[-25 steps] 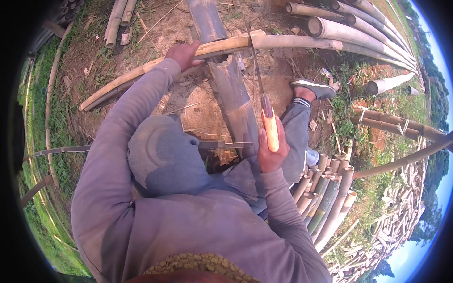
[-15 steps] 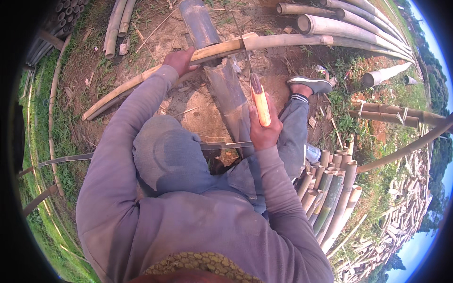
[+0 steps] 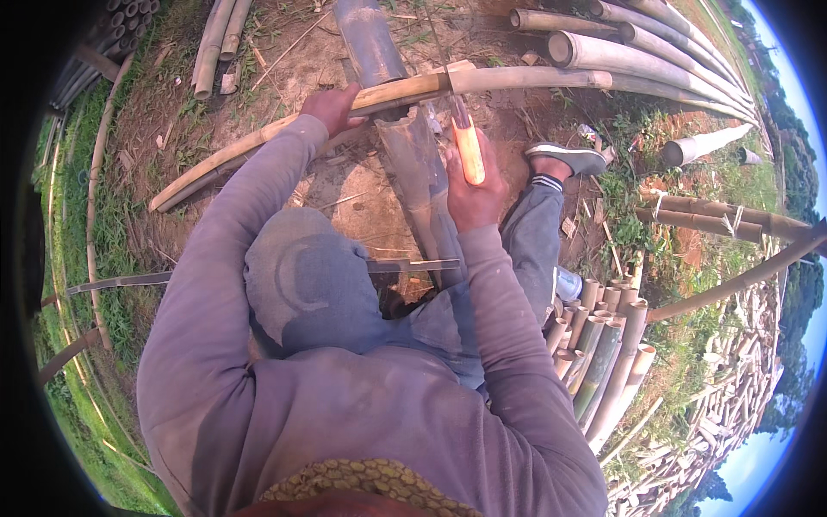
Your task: The person sits on the ground and uses a hand saw to cut long bamboo poles into shorter sections. They repeatedly position each pole on a support, saw through it, and set the cut pieces aside.
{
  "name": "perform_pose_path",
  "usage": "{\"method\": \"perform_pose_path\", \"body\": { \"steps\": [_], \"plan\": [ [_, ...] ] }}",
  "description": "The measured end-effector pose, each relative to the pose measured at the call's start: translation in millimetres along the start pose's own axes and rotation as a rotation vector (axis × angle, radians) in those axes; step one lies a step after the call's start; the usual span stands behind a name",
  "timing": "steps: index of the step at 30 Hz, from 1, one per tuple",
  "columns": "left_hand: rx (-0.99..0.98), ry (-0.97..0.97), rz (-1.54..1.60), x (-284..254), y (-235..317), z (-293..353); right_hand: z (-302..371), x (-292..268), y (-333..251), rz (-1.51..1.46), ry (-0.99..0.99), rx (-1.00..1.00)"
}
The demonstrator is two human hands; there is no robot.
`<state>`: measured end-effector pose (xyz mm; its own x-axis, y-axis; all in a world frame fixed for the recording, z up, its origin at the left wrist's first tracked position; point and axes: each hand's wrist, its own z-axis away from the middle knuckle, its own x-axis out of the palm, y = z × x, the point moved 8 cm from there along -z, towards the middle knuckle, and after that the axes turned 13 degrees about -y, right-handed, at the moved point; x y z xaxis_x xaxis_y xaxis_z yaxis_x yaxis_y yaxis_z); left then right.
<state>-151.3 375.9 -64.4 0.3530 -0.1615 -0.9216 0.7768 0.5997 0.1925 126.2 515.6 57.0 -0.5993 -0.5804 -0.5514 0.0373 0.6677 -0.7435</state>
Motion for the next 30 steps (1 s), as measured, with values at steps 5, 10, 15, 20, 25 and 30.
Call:
{"method": "perform_pose_path", "body": {
  "steps": [5, 10, 15, 20, 25, 30],
  "plan": [
    [-0.047, -0.050, 0.014, -6, -5, 12, 166, -60, -17, -0.099, -0.089, 0.222],
    [-0.027, -0.076, 0.018, -9, -1, 7, 52, -21, 8, -0.008, -0.028, 0.086],
    [0.046, -0.116, 0.038, -8, -3, -9, -45, 16, 22, -0.071, 0.026, 0.052],
    [0.083, -0.193, 0.153, -11, -9, 3, 97, -41, -18, -0.025, -0.073, 0.145],
    [0.160, -0.226, 0.217, -4, -14, -9, 130, -56, -21, -0.009, -0.120, 0.168],
    [0.184, -0.206, 0.216, -9, -9, -20, -23, 3, 9, -0.085, -0.002, 0.098]
  ]
}}
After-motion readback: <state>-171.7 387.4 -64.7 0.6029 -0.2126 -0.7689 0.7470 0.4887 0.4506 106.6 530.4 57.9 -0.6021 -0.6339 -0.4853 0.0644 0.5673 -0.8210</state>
